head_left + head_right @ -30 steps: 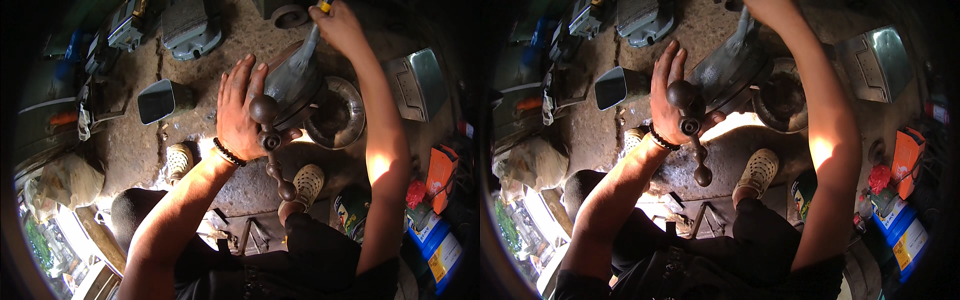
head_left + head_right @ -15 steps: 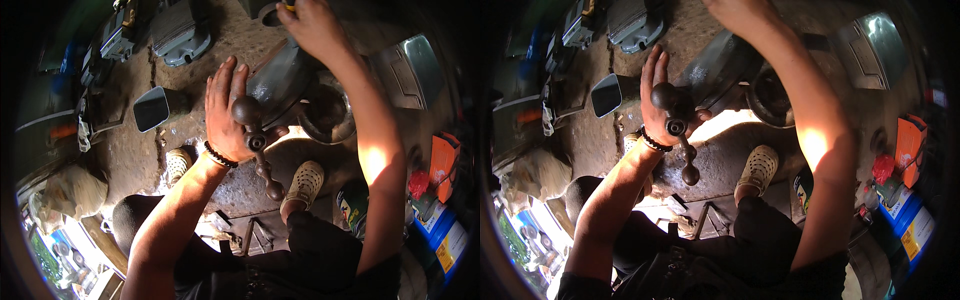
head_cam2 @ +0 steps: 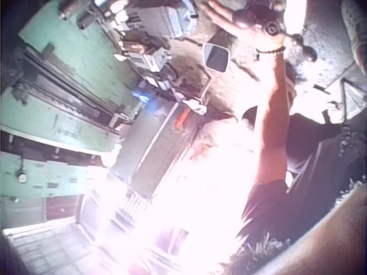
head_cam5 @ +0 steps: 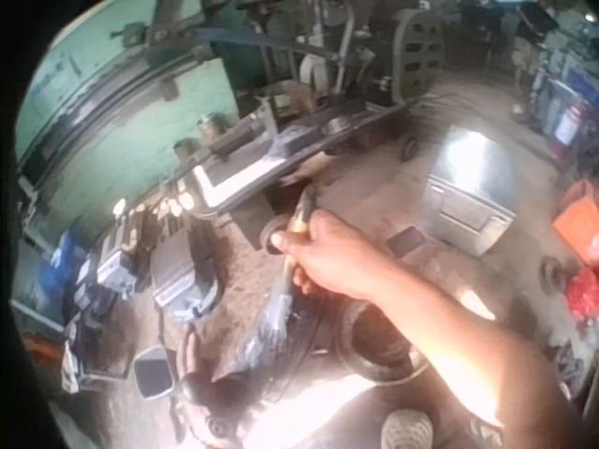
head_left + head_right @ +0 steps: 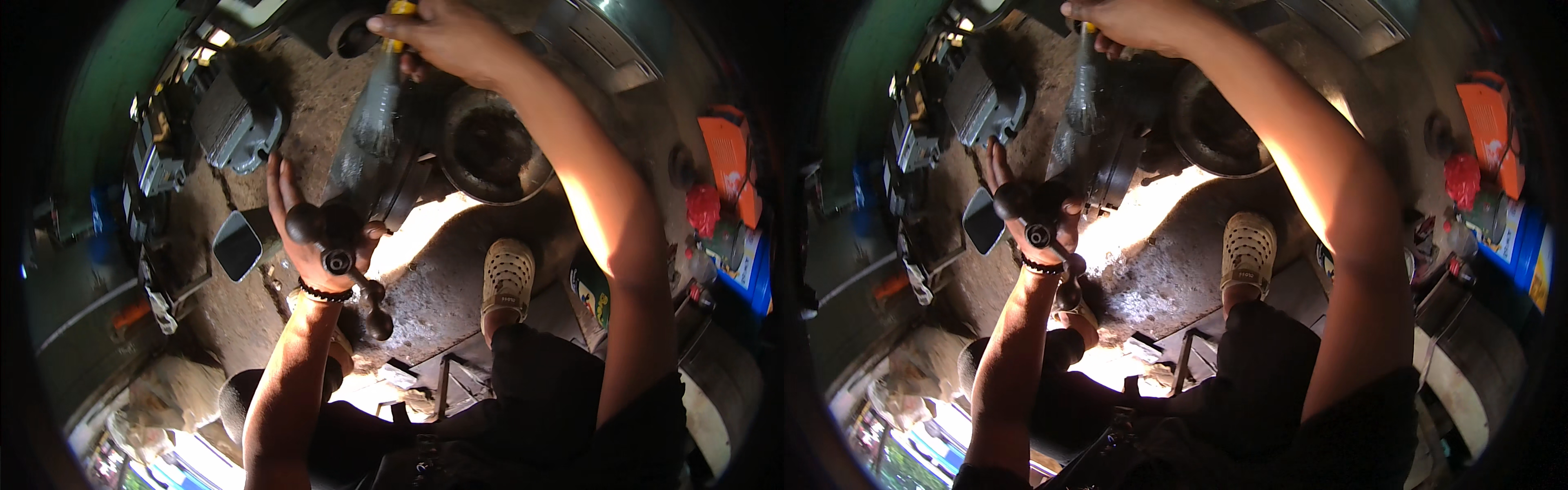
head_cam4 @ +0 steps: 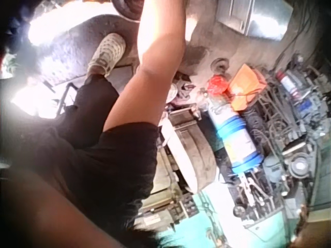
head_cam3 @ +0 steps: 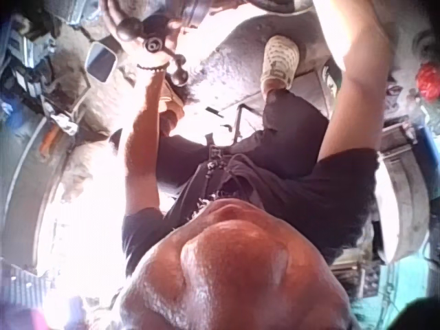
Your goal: The person is repairing a piece of machinery. They use a wrench to tighten bolts and a brush to clean the surface. The person also uses a cloth to wipe the machinery.
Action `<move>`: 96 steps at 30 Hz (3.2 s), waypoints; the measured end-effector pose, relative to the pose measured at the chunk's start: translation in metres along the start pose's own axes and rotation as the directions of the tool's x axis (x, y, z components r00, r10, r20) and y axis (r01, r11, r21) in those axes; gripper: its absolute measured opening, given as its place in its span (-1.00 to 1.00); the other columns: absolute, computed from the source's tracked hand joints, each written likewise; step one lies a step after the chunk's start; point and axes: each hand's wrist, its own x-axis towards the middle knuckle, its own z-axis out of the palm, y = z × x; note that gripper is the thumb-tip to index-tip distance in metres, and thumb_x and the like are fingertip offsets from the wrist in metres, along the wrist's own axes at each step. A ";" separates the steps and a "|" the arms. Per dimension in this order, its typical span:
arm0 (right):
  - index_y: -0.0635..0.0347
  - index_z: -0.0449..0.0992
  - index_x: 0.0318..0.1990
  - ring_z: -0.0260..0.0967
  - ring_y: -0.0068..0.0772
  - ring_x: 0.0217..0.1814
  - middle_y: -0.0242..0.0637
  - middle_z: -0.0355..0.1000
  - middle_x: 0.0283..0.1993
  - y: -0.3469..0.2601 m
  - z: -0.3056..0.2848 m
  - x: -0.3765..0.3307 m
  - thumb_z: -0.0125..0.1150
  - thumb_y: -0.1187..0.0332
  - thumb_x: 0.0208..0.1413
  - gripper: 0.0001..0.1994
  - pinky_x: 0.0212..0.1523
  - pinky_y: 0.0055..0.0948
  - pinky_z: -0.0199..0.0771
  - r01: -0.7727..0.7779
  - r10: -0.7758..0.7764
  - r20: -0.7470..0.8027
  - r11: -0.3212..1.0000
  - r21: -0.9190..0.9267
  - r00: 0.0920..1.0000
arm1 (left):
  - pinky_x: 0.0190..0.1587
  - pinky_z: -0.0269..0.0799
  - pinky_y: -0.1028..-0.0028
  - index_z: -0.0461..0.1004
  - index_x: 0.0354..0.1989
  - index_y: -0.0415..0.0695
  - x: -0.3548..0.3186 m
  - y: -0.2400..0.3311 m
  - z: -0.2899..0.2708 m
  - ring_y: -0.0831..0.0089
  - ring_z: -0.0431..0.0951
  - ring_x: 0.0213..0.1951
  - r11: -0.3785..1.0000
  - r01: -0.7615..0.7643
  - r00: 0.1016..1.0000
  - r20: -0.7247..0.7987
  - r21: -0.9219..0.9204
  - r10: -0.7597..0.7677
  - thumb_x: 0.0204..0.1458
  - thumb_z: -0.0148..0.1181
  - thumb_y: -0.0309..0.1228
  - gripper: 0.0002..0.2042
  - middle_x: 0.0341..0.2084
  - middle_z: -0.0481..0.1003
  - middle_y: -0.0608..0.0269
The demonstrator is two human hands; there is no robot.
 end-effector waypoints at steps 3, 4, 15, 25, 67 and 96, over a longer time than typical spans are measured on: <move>0.27 0.49 -0.21 0.50 -0.21 -0.37 -0.09 0.52 -0.36 0.027 -0.005 0.034 0.20 0.31 0.29 -0.82 -0.37 -0.29 0.53 0.255 -0.257 -0.247 0.966 -0.038 0.934 | 0.38 0.14 -0.05 0.32 0.18 -0.47 -0.004 0.001 0.004 -0.29 0.14 0.38 1.000 0.018 1.000 -0.025 -0.024 -0.019 -0.05 0.17 0.41 0.02 0.34 0.07 -0.49; 0.29 0.48 -0.20 0.51 -0.08 -0.32 -0.03 0.52 -0.33 0.034 -0.009 0.046 0.22 0.32 0.27 -0.81 -0.32 -0.21 0.52 0.381 -0.446 -0.431 0.895 -0.231 0.784 | 0.37 0.14 -0.07 0.26 0.23 -0.45 -0.006 0.001 0.007 -0.30 0.13 0.39 0.995 0.063 0.996 -0.050 -0.082 -0.067 -0.03 0.18 0.37 0.01 0.35 0.08 -0.48; 0.29 0.47 -0.23 0.52 0.02 -0.38 -0.04 0.51 -0.42 0.060 -0.042 0.037 0.26 0.28 0.23 -0.78 -0.34 -0.10 0.48 0.430 -0.464 -0.702 0.869 -0.244 0.540 | 0.38 0.11 -0.10 0.07 0.39 -0.39 -0.014 -0.016 0.005 -0.26 0.15 0.38 0.997 -0.023 1.000 -0.011 -0.070 0.023 0.01 0.18 0.22 -0.01 0.38 0.10 -0.36; 0.26 0.38 -0.20 0.46 0.08 -0.44 -0.05 0.45 -0.46 0.107 -0.029 0.080 0.26 0.29 0.24 -0.76 -0.39 -0.10 0.46 0.511 -0.643 -0.667 0.745 -0.429 0.378 | 0.44 -0.02 0.04 -0.11 0.47 -0.41 -0.003 0.005 0.003 0.00 0.16 0.40 0.990 -0.018 1.000 0.015 -0.137 0.020 0.18 0.12 0.08 -0.07 0.41 0.10 -0.19; 0.16 0.49 -0.15 0.34 -0.48 -0.54 -0.33 0.38 -0.43 0.161 -0.113 -0.023 0.22 0.05 0.29 -0.67 -0.55 -0.44 0.40 0.450 0.213 -0.667 0.590 0.670 0.714 | 0.34 0.19 0.13 0.03 0.51 -0.01 -0.007 -0.018 0.008 0.20 0.32 0.31 0.969 -0.221 0.975 0.013 0.110 0.220 0.40 -0.39 0.09 -0.37 0.38 0.19 -0.05; 0.20 0.46 -0.19 0.33 -0.47 -0.54 -0.33 0.36 -0.43 0.178 -0.114 -0.022 0.14 0.03 0.33 -0.64 -0.55 -0.44 0.41 0.430 0.230 -0.655 0.592 0.681 0.720 | 0.28 0.20 -0.20 0.20 0.46 0.33 0.003 0.004 0.006 -0.20 0.29 0.29 0.934 -0.356 0.934 0.028 -0.027 0.356 0.36 -0.30 0.10 -0.47 0.17 0.33 -0.13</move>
